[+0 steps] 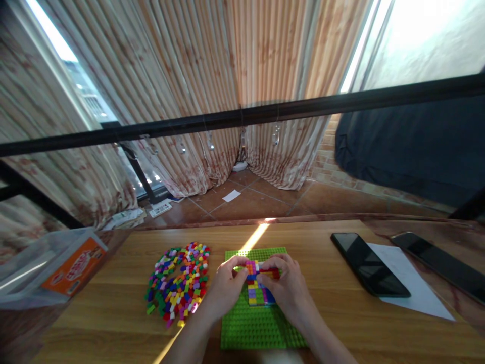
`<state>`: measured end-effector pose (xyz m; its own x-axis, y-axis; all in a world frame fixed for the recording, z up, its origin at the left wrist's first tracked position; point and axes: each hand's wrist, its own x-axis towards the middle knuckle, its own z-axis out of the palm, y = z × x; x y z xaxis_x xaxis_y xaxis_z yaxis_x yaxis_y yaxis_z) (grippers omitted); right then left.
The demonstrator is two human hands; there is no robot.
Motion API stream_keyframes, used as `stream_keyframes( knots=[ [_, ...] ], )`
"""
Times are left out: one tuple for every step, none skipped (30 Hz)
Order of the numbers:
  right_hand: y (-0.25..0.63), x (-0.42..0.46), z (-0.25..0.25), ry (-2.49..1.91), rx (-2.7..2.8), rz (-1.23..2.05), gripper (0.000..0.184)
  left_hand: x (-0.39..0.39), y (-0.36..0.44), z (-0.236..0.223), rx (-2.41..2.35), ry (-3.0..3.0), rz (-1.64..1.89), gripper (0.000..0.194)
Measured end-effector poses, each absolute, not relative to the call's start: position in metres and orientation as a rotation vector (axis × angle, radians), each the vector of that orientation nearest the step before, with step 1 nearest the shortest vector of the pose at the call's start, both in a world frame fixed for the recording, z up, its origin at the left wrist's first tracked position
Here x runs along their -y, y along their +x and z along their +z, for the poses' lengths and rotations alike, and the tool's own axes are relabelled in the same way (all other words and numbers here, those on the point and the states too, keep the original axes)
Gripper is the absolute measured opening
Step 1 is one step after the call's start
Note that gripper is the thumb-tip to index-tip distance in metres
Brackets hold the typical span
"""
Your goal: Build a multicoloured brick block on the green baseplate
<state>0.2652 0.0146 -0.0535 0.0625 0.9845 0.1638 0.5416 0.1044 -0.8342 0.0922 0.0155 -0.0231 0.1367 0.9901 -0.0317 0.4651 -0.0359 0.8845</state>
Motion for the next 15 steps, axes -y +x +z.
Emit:
stream_keyframes(
  knots=[
    [0.2647, -0.0142, -0.0539, -1.542, 1.566, 0.710, 0.012, -0.0154, 0.0922, -0.0234, -1.444, 1.623, 0.832, 0.024],
    [0.2640, -0.0138, -0.0545, -1.542, 1.542, 0.717, 0.012, -0.0152, 0.0922, -0.0234, -1.446, 1.624, 0.829, 0.024],
    [0.2632, -0.0133, -0.0551, -1.545, 1.519, 0.721, 0.012, -0.0151, 0.0923, -0.0233, -1.447, 1.625, 0.826, 0.024],
    [0.2624, -0.0129, -0.0557, -1.548, 1.502, 0.726, 0.012, -0.0150, 0.0924, -0.0231, -1.448, 1.626, 0.825, 0.024],
    [0.2617, -0.0124, -0.0564, -1.551, 1.491, 0.732, 0.012, -0.0149, 0.0925, -0.0227, -1.450, 1.627, 0.824, 0.024],
    [0.2612, -0.0119, -0.0569, -1.553, 1.484, 0.741, 0.013, -0.0147, 0.0926, -0.0223, -1.457, 1.629, 0.822, 0.024],
    [0.2609, -0.0114, -0.0574, -1.556, 1.481, 0.753, 0.014, -0.0146, 0.0927, -0.0219, -1.466, 1.632, 0.820, 0.024],
    [0.2609, -0.0109, -0.0579, -1.557, 1.482, 0.766, 0.015, -0.0145, 0.0927, -0.0215, -1.474, 1.634, 0.819, 0.024],
    [0.2612, -0.0105, -0.0582, -1.554, 1.484, 0.778, 0.017, -0.0145, 0.0926, -0.0214, -1.478, 1.636, 0.819, 0.024],
    [0.2618, -0.0102, -0.0585, -1.550, 1.491, 0.783, 0.018, -0.0145, 0.0925, -0.0214, -1.475, 1.636, 0.819, 0.025],
    [0.2629, -0.0101, -0.0587, -1.549, 1.501, 0.782, 0.020, -0.0146, 0.0922, -0.0217, -1.468, 1.634, 0.818, 0.025],
    [0.2642, -0.0102, -0.0588, -1.549, 1.510, 0.782, 0.021, -0.0149, 0.0918, -0.0221, -1.461, 1.631, 0.816, 0.026],
    [0.2659, -0.0106, -0.0587, -1.548, 1.509, 0.788, 0.022, -0.0153, 0.0912, -0.0227, -1.460, 1.625, 0.812, 0.027],
    [0.2678, -0.0113, -0.0584, -1.544, 1.488, 0.800, 0.024, -0.0159, 0.0903, -0.0233, -1.466, 1.616, 0.805, 0.027],
    [0.2699, -0.0122, -0.0578, -1.534, 1.449, 0.815, 0.027, -0.0167, 0.0893, -0.0238, -1.473, 1.604, 0.797, 0.029]
  ],
)
